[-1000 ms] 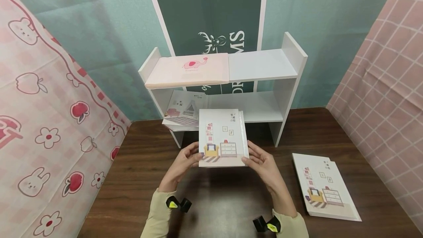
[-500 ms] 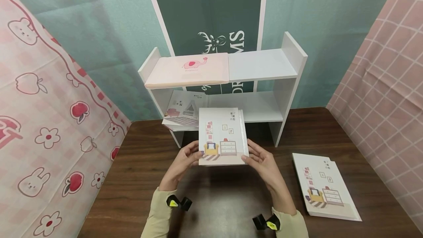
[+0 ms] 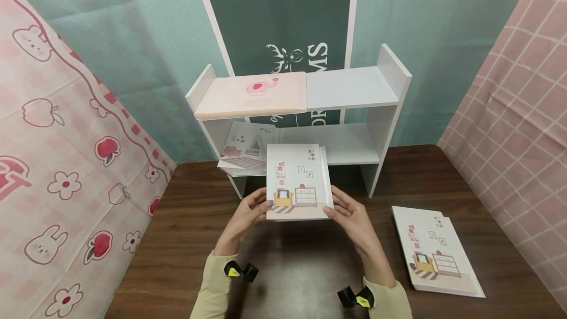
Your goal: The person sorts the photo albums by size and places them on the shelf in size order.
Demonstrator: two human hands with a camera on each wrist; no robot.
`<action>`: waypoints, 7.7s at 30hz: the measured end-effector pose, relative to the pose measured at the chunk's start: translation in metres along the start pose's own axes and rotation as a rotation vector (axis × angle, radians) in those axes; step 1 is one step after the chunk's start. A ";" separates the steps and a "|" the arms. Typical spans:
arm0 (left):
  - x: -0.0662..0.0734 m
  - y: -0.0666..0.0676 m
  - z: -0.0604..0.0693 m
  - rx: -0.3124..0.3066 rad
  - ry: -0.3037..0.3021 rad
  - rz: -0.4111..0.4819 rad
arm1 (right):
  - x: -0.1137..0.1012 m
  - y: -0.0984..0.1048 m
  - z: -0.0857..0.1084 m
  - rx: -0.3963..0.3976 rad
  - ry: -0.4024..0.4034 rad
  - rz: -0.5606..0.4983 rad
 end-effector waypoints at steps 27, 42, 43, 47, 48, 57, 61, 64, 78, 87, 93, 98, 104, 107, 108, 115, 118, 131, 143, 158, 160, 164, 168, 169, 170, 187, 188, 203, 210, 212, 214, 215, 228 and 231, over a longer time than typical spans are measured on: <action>0.004 -0.005 -0.004 0.076 -0.013 0.020 | 0.000 0.000 -0.006 -0.003 -0.008 0.001; 0.007 -0.007 -0.006 0.102 -0.009 0.046 | -0.001 -0.001 -0.009 -0.001 -0.033 0.023; 0.007 -0.007 -0.006 0.099 -0.011 0.047 | -0.001 -0.001 -0.010 0.000 -0.033 0.026; 0.008 -0.008 -0.006 0.092 -0.021 0.050 | 0.000 -0.002 -0.010 0.000 -0.040 0.040; 0.008 -0.008 -0.006 0.092 -0.023 0.052 | 0.000 -0.002 -0.010 0.000 -0.041 0.043; 0.008 -0.009 -0.008 0.099 -0.038 0.052 | 0.000 -0.002 -0.011 -0.009 -0.041 0.051; 0.009 -0.009 -0.008 0.104 -0.040 0.055 | 0.001 -0.002 -0.012 -0.014 -0.035 0.043; 0.010 -0.009 -0.008 0.105 -0.041 0.053 | 0.001 -0.002 -0.013 -0.018 -0.032 0.040; 0.009 -0.006 -0.003 0.098 -0.057 0.021 | -0.002 -0.002 -0.009 -0.141 0.045 0.081; 0.018 -0.015 0.007 0.071 -0.134 -0.102 | -0.005 -0.007 -0.006 -0.101 0.193 0.371; 0.021 -0.027 0.010 0.108 -0.172 -0.297 | -0.005 -0.015 -0.006 -0.001 0.342 0.605; 0.018 -0.036 0.011 0.136 -0.282 -0.518 | -0.003 -0.019 -0.006 0.066 0.480 0.696; 0.013 -0.042 0.011 0.186 -0.448 -0.719 | -0.001 -0.021 -0.007 0.115 0.541 0.736; 0.011 -0.044 0.011 0.247 -0.493 -0.801 | 0.000 -0.022 -0.007 0.144 0.550 0.764; 0.011 -0.044 0.011 0.265 -0.501 -0.821 | 0.000 -0.022 -0.007 0.151 0.549 0.771; 0.011 -0.044 0.011 0.375 -0.562 -0.994 | -0.002 -0.021 -0.006 0.182 0.559 0.814; 0.012 -0.043 0.012 0.420 -0.581 -1.063 | -0.003 -0.021 -0.007 0.177 0.553 0.838; 0.016 -0.044 0.011 0.479 -0.729 -1.217 | -0.006 -0.022 -0.008 0.157 0.720 0.838; 0.020 -0.046 0.010 0.482 -0.772 -1.276 | -0.010 -0.025 -0.007 0.171 0.746 0.825; 0.020 -0.045 0.006 0.494 -0.780 -1.274 | -0.008 -0.025 -0.011 0.174 0.750 0.821; 0.019 -0.045 0.006 0.497 -0.781 -1.274 | -0.008 -0.025 -0.011 0.174 0.744 0.828; 0.019 -0.044 0.005 0.499 -0.784 -1.270 | -0.007 -0.025 -0.012 0.174 0.744 0.822; 0.018 -0.044 0.004 0.500 -0.788 -1.270 | -0.007 -0.025 -0.013 0.173 0.747 0.816; 0.018 -0.044 0.004 0.500 -0.787 -1.268 | -0.006 -0.025 -0.013 0.173 0.747 0.816; 0.019 -0.044 0.004 0.499 -0.785 -1.266 | -0.006 -0.025 -0.013 0.173 0.747 0.815; 0.019 -0.043 0.003 0.494 -0.770 -1.250 | -0.007 -0.025 -0.016 0.164 0.734 0.821; 0.018 -0.043 0.002 0.496 -0.771 -1.252 | -0.006 -0.025 -0.016 0.164 0.736 0.819; 0.015 -0.041 -0.001 0.500 -0.768 -1.239 | -0.006 -0.026 -0.018 0.167 0.727 0.832; 0.017 -0.041 -0.002 0.504 -0.769 -1.236 | -0.005 -0.025 -0.020 0.166 0.728 0.835; 0.017 -0.041 -0.002 0.503 -0.765 -1.236 | -0.006 -0.025 -0.020 0.165 0.726 0.835; 0.017 -0.041 -0.003 0.503 -0.762 -1.235 | -0.005 -0.025 -0.021 0.164 0.727 0.836; 0.017 -0.041 -0.003 0.503 -0.760 -1.236 | -0.005 -0.025 -0.021 0.163 0.726 0.836; 0.018 -0.041 -0.005 0.502 -0.732 -1.245 | -0.005 -0.025 -0.024 0.159 0.713 0.844; 0.018 -0.041 -0.005 0.500 -0.728 -1.244 | -0.005 -0.025 -0.025 0.157 0.709 0.842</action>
Point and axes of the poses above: each hand's wrist, its own z-axis away from the middle knuckle, its own y-axis out of the back of the hand, x = y × z, the point moved 1 cm from there along -z, towards the middle knuckle, and after that the axes turned 1 degree about -x, right-handed, at the moved point
